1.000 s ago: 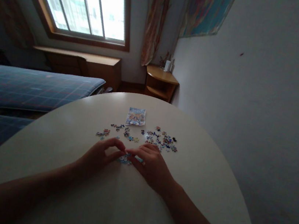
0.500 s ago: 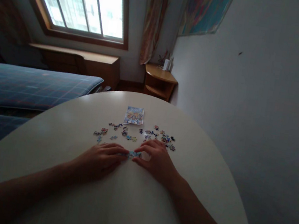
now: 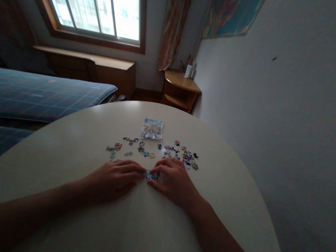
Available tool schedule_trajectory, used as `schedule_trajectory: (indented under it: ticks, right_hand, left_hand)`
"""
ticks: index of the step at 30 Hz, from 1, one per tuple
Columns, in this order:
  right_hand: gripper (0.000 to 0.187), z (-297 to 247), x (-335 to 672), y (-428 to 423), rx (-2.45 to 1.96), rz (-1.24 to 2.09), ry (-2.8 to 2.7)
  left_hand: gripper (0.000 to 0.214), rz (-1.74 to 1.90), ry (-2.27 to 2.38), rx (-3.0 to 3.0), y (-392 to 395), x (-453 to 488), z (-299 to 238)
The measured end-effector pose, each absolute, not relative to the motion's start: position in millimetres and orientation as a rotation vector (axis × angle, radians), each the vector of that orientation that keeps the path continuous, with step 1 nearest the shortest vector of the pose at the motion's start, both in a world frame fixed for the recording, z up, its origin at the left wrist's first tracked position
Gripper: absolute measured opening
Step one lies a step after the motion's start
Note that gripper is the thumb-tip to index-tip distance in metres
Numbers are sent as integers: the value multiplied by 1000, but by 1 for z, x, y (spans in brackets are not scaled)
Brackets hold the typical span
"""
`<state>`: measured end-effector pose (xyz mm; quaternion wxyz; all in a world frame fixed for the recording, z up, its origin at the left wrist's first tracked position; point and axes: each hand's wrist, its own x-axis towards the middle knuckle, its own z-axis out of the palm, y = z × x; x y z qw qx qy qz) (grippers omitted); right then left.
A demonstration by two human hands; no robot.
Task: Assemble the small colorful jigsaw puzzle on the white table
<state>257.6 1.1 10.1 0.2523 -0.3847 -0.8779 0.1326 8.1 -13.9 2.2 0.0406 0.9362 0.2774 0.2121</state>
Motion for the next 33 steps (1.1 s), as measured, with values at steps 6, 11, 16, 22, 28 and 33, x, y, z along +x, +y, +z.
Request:
schedule_trajectory:
  ticks: [6,11,16,22,28,33]
  right_hand:
    - [18,11,257,1,-1047,329,-2384]
    - [17,10,261,3,-1023,295,-2379]
    - [12,9,262,4,-1045,326,-2269]
    - [10,7,258,2,-1099,421,-2204]
    - [10,7,251,-1,-980,482,-2287]
    - [12,7,245,-2,-968,406,-2337]
  left_hand:
    - [21,680,842,2849,-14,8,3]
    - [20,657,846,2858,-14,9,4]
    - [20,653,849,2855,-14,9,5]
    - [22,660,843,2850,-13,7,1]
    - [22,686,830,2839,-14,8,3]
    - [25,684,841,2852,-14,8,3]
